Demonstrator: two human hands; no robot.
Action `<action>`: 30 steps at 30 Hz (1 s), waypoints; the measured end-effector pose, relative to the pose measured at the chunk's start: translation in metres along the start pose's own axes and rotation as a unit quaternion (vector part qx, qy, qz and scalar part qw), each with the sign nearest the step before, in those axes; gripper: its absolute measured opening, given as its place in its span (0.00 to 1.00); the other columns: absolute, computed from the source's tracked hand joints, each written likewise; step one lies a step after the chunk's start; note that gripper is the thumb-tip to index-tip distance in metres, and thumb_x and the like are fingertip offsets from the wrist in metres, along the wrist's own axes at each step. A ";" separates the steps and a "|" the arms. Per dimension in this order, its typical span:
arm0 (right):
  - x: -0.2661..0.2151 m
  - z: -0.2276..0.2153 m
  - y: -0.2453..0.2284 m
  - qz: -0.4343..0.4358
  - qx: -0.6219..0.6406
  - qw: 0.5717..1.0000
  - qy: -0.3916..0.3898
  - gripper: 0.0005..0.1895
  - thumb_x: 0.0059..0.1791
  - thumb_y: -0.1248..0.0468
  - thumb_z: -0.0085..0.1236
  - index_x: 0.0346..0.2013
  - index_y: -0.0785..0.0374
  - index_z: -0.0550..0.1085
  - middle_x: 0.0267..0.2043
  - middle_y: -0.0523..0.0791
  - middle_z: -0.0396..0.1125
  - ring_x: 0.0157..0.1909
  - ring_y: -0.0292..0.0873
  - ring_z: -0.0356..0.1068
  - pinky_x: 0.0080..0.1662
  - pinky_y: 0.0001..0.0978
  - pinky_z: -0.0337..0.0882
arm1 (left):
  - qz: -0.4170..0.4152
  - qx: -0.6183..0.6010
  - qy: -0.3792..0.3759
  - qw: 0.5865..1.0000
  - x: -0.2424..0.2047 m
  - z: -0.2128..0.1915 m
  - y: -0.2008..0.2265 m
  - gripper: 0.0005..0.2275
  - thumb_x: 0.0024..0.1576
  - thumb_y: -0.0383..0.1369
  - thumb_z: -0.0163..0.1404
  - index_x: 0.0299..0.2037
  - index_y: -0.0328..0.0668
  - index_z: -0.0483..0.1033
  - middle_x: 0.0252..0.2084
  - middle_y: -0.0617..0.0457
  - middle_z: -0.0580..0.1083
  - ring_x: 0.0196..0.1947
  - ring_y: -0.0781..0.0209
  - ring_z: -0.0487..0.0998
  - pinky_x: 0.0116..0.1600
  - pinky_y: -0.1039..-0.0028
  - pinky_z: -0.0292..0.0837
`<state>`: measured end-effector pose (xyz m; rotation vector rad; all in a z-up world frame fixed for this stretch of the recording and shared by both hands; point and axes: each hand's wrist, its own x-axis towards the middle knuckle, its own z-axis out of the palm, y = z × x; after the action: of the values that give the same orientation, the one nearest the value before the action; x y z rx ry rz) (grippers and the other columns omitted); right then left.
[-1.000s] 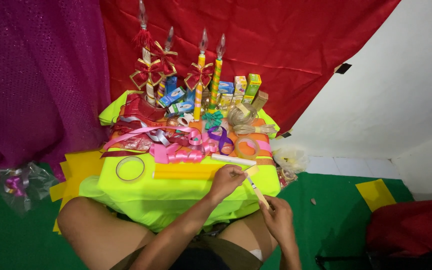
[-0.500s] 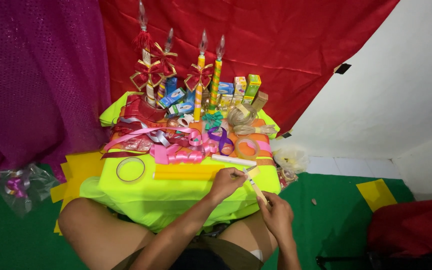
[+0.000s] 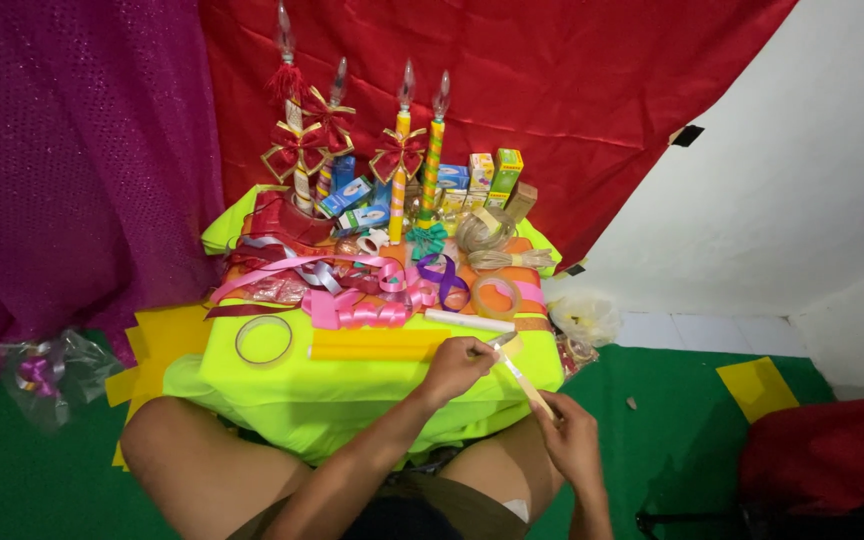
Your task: Applying yellow tape to a tube as part of a handicraft project, smoothing it down with fingers and a small tool.
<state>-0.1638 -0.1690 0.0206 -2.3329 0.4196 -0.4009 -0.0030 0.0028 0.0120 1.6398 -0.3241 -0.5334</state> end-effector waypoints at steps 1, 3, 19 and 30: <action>-0.003 0.002 0.014 -0.001 -0.001 1.000 -0.002 0.17 0.50 0.51 0.58 0.46 0.56 0.84 0.44 0.41 0.81 0.44 0.39 0.79 0.42 0.33 0.75 | 0.000 -0.002 0.001 1.000 0.003 0.002 -0.005 0.09 0.57 0.37 0.56 0.37 0.41 0.85 0.39 0.52 0.83 0.31 0.63 0.84 0.38 0.73 0.78; -0.007 0.005 0.042 0.022 -0.010 0.995 0.101 0.20 0.51 0.55 0.57 0.54 0.60 0.79 0.52 0.47 0.78 0.48 0.44 0.78 0.47 0.38 0.78 | 0.009 0.047 0.023 0.999 0.011 0.007 -0.015 0.08 0.55 0.39 0.57 0.36 0.47 0.85 0.35 0.58 0.83 0.30 0.67 0.83 0.38 0.72 0.76; -0.002 0.021 0.021 0.150 0.223 0.960 0.080 0.27 0.46 0.59 0.68 0.59 0.58 0.76 0.43 0.41 0.67 0.40 0.37 0.66 0.44 0.30 0.64 | 0.058 0.003 -0.090 0.994 -0.032 -0.021 -0.006 0.08 0.56 0.39 0.61 0.36 0.45 0.85 0.37 0.54 0.84 0.36 0.66 0.84 0.46 0.74 0.80; 0.050 0.013 -0.039 0.128 0.137 0.979 -0.084 0.21 0.48 0.50 0.62 0.49 0.61 0.81 0.38 0.45 0.75 0.38 0.40 0.71 0.39 0.34 0.69 | 0.026 -0.227 -0.160 0.960 -0.066 -0.083 -0.037 0.13 0.59 0.38 0.54 0.49 0.41 0.76 0.73 0.43 0.65 0.69 0.43 0.71 0.67 0.55 0.75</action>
<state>-0.1072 -0.1550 0.0473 -1.9959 0.5381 -0.1258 -0.0191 0.1122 -0.0081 1.0978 -0.4439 -0.7731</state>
